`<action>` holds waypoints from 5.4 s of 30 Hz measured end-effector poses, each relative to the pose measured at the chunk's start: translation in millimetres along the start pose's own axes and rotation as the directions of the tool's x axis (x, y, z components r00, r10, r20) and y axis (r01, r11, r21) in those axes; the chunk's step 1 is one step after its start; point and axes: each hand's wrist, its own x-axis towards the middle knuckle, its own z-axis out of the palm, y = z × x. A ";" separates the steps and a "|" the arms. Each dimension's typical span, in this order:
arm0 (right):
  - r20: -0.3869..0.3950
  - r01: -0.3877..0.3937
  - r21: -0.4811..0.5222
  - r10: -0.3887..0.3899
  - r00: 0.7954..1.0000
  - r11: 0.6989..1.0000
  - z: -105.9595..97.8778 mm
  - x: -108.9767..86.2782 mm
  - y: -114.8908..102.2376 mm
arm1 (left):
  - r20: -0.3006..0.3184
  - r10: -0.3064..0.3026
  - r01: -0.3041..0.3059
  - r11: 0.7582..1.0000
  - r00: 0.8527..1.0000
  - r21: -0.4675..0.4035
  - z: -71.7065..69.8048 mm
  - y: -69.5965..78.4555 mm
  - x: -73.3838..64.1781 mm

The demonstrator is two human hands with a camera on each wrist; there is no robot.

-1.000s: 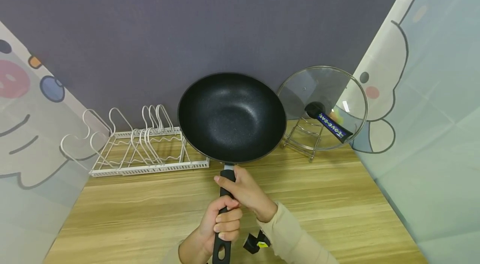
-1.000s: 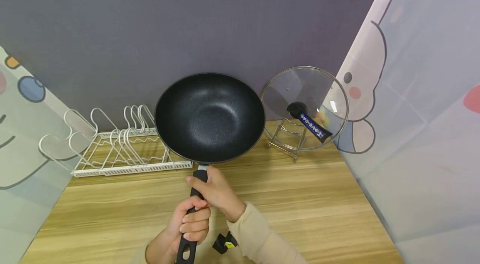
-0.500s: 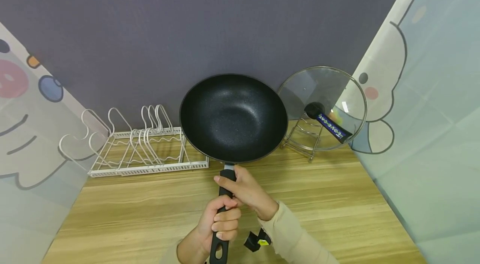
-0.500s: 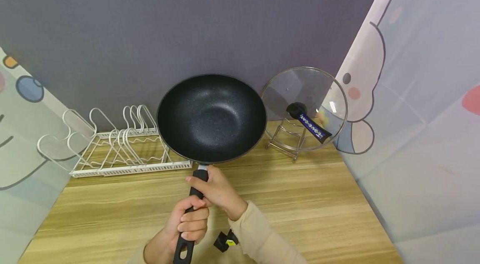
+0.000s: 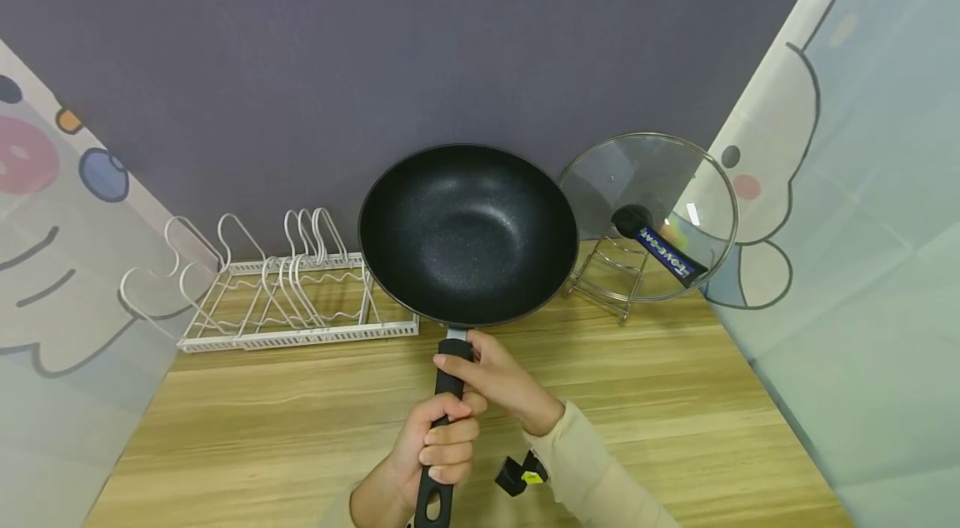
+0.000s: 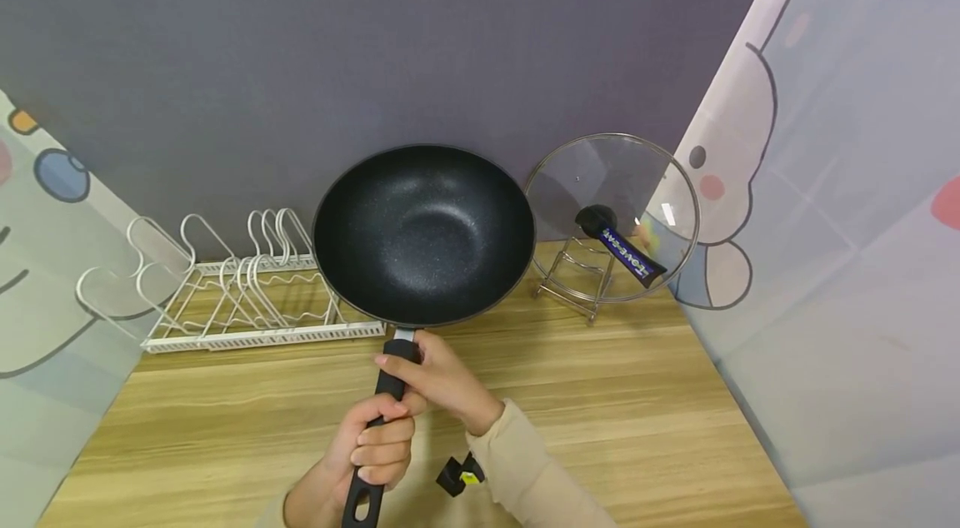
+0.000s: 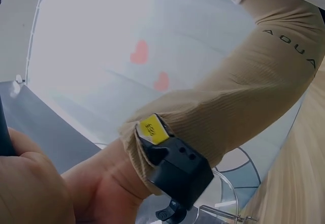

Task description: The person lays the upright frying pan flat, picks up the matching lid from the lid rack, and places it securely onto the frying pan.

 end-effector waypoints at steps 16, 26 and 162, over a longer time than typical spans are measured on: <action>0.295 0.091 -0.090 -0.060 0.954 0.992 -42.9 -10.3 13.8 | 0.010 -0.031 0.031 0.999 0.999 -0.029 0.5 -0.1 0.0; 0.231 -0.001 -0.306 0.075 0.970 0.952 -104.4 -17.7 20.6 | 0.035 -0.034 0.036 0.998 0.999 -0.042 0.5 0.9 -1.7; -0.462 -0.275 -0.450 0.042 0.886 0.850 -225.2 22.6 -67.3 | -0.092 -0.195 0.197 0.980 0.977 0.022 10.3 -16.2 -25.7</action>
